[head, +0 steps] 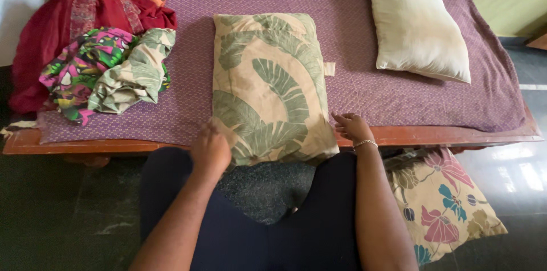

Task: The person puts a pillowcase on a pillow by hand. They align the corners, insert the pillow, and smooth the fabric. The person then zips the pillowcase closed and places the finished pillow on the bed.

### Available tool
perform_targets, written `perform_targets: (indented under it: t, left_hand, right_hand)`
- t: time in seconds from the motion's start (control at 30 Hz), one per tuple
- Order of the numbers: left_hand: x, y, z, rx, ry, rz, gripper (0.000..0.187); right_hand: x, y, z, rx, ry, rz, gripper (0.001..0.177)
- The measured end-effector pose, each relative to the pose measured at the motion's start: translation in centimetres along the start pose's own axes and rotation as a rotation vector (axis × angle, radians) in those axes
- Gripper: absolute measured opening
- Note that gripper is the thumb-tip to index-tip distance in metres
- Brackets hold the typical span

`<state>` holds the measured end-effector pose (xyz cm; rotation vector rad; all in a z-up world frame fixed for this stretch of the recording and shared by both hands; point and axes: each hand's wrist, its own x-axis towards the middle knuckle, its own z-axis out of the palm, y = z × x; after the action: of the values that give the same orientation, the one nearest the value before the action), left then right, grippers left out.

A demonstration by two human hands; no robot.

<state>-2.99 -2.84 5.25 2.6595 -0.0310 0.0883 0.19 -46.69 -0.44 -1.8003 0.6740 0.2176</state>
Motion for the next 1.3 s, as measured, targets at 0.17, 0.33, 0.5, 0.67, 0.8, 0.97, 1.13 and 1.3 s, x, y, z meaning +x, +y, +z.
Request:
perform_targets:
  t: [0.17, 0.33, 0.5, 0.67, 0.8, 0.97, 1.13, 1.3]
  left_hand:
    - [2.3, 2.4, 2.8, 0.015, -0.334, 0.011, 0.114]
    - [2.5, 3.6, 4.3, -0.018, -0.316, 0.040, 0.130]
    - [2.6, 3.7, 3.8, -0.272, -0.293, -0.083, 0.128]
    - [1.2, 5.0, 2.3, -0.718, -0.245, 0.055, 0.113]
    - [-0.2, 8.2, 0.3, -0.833, -0.399, 0.144, 0.113]
    - [-0.1, 10.3, -1.7, -0.962, -0.320, 0.251, 0.115]
    - [0.5, 8.0, -2.4, -0.884, -0.332, 0.164, 0.112]
    - [-1.7, 6.3, -0.7, -0.338, -0.693, 0.148, 0.104]
  right_hand:
    - [-4.4, -4.8, 3.0, -0.284, -0.164, 0.124, 0.062]
    - [-7.2, -7.8, 4.0, 0.316, -0.260, 0.211, 0.056]
    - [-9.2, -14.1, 3.9, 0.169, -0.018, -0.063, 0.051]
    - [-14.9, -22.5, 4.0, -0.031, -0.110, -0.630, 0.042]
    - [-20.1, -29.0, 4.5, -0.689, -0.102, -0.964, 0.038]
    - [-25.8, -30.2, 2.1, -0.955, -0.118, -1.344, 0.032]
    - [-24.3, -28.6, -3.5, -1.076, 0.018, -1.173, 0.028]
    - [-17.2, -24.0, -4.9, -1.251, -0.028, -0.883, 0.030]
